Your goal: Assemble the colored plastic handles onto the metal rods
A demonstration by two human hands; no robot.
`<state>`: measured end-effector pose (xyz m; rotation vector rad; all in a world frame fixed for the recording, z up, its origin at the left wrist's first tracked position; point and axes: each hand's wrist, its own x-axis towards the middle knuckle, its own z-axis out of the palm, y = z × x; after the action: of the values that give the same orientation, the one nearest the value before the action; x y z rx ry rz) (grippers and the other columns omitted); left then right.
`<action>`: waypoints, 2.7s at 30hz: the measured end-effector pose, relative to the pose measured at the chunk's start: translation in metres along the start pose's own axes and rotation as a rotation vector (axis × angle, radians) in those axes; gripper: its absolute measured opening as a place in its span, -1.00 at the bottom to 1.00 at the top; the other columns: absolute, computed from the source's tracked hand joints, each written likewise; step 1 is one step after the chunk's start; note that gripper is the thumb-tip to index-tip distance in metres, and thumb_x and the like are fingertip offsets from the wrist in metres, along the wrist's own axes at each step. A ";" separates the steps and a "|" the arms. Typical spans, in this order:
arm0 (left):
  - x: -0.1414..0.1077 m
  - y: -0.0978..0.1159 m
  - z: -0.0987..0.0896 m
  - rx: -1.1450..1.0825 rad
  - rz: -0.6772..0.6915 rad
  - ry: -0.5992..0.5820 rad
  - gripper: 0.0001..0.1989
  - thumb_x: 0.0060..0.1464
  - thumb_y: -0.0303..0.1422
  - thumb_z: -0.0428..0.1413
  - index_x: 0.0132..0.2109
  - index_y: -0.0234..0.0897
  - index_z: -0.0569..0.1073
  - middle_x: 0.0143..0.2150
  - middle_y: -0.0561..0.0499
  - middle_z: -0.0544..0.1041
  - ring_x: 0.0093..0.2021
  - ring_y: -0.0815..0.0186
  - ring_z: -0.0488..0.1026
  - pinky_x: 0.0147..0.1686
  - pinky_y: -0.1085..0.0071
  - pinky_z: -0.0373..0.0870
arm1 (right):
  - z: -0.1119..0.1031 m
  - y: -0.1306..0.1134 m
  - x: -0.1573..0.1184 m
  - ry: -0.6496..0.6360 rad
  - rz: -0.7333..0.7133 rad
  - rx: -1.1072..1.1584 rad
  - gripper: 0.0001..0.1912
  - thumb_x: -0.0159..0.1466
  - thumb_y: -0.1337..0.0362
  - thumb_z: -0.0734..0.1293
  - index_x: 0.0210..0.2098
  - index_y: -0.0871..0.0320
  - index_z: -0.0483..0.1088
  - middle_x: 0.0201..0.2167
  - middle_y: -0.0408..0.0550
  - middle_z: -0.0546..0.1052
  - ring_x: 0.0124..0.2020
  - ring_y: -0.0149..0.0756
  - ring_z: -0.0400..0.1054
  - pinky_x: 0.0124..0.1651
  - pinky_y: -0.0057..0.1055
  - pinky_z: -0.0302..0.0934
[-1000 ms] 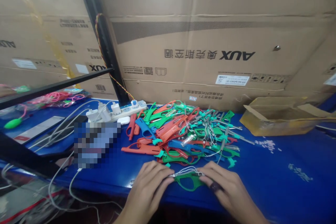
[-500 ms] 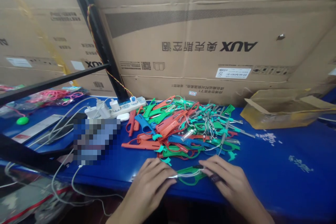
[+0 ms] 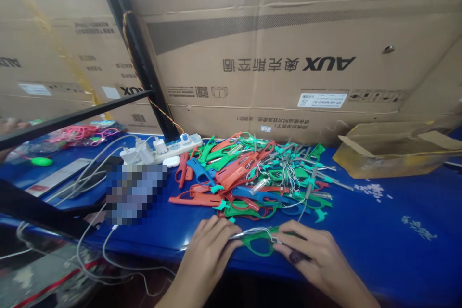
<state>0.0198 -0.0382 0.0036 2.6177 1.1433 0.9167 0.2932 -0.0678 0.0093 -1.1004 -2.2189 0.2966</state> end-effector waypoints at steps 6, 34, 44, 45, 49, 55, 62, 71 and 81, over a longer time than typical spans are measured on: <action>-0.003 0.002 -0.004 0.009 -0.005 -0.035 -0.80 0.44 -0.32 0.00 0.00 -0.17 0.51 -0.08 -0.02 0.58 -0.13 0.20 0.47 -0.17 0.30 0.35 | 0.002 0.002 -0.001 -0.048 0.067 0.025 -0.82 0.48 0.28 0.25 -0.09 0.04 0.51 -0.14 -0.09 0.56 -0.26 -0.38 0.49 -0.21 -0.49 0.33; 0.002 0.011 0.002 0.032 0.021 0.025 -0.78 0.44 -0.36 -0.01 -0.07 -0.19 0.55 -0.18 0.01 0.58 -0.22 0.25 0.45 -0.25 0.32 0.29 | 0.005 0.007 -0.003 -0.122 0.165 -0.002 -0.88 0.49 0.27 0.23 -0.16 0.05 0.40 -0.20 -0.13 0.51 -0.29 -0.38 0.43 -0.27 -0.51 0.22; 0.006 0.006 0.000 0.142 0.025 -0.033 -0.73 0.45 -0.36 -0.03 -0.05 -0.17 0.58 -0.14 0.00 0.56 -0.17 0.21 0.46 -0.24 0.28 0.33 | -0.001 0.005 0.001 -0.145 0.198 0.134 -0.82 0.50 0.29 0.21 -0.17 0.05 0.44 -0.12 -0.10 0.46 -0.26 -0.39 0.42 -0.16 -0.47 0.27; 0.007 0.008 0.001 0.147 0.023 -0.044 -0.72 0.45 -0.38 -0.05 -0.04 -0.19 0.58 -0.13 -0.02 0.56 -0.17 0.20 0.46 -0.25 0.28 0.33 | -0.002 0.005 0.001 -0.142 0.199 0.135 -0.82 0.50 0.29 0.20 -0.17 0.05 0.44 -0.11 -0.09 0.46 -0.26 -0.39 0.42 -0.16 -0.47 0.27; 0.007 0.009 0.006 0.149 0.004 -0.010 -0.70 0.45 -0.38 -0.06 -0.01 -0.19 0.58 -0.12 -0.05 0.57 -0.19 0.18 0.45 -0.30 0.27 0.34 | -0.001 0.006 0.001 -0.138 0.192 0.155 -0.82 0.50 0.29 0.19 -0.15 0.06 0.44 -0.10 -0.07 0.46 -0.22 -0.37 0.42 -0.12 -0.46 0.29; 0.003 -0.003 0.014 0.012 -0.057 0.084 -0.75 0.43 -0.25 0.03 0.07 -0.15 0.55 -0.18 -0.03 0.60 -0.20 0.21 0.48 -0.25 0.29 0.40 | 0.003 0.009 0.002 -0.117 0.213 0.210 -0.85 0.50 0.28 0.22 -0.16 0.06 0.43 -0.14 -0.10 0.49 -0.19 -0.36 0.44 -0.11 -0.48 0.29; 0.005 -0.004 0.012 -0.076 -0.041 0.105 -0.81 0.40 -0.28 0.08 -0.05 -0.14 0.59 -0.17 -0.01 0.61 -0.21 0.24 0.49 -0.27 0.32 0.39 | 0.007 0.010 0.001 -0.074 0.192 0.226 -0.84 0.50 0.27 0.20 -0.15 0.06 0.42 -0.19 -0.08 0.52 -0.21 -0.33 0.47 -0.12 -0.49 0.32; 0.025 -0.013 0.003 -0.175 0.033 -0.040 -0.78 0.39 -0.23 0.09 -0.09 -0.18 0.61 -0.21 0.00 0.61 -0.20 0.25 0.53 -0.20 0.32 0.46 | 0.008 0.011 -0.001 -0.017 0.243 0.153 -0.84 0.49 0.30 0.21 -0.14 0.06 0.43 -0.20 -0.09 0.54 -0.22 -0.34 0.49 -0.12 -0.48 0.34; 0.018 -0.008 0.002 -0.156 0.069 0.068 -0.80 0.42 -0.32 0.05 -0.02 -0.17 0.58 -0.17 -0.01 0.61 -0.19 0.28 0.54 -0.13 0.31 0.47 | 0.006 0.009 -0.002 -0.021 0.242 0.154 -0.86 0.47 0.28 0.25 -0.17 0.05 0.45 -0.23 -0.13 0.56 -0.25 -0.36 0.49 -0.16 -0.51 0.34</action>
<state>0.0255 -0.0200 0.0078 2.5322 0.9589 1.0706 0.2955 -0.0632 0.0000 -1.2852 -2.0430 0.5736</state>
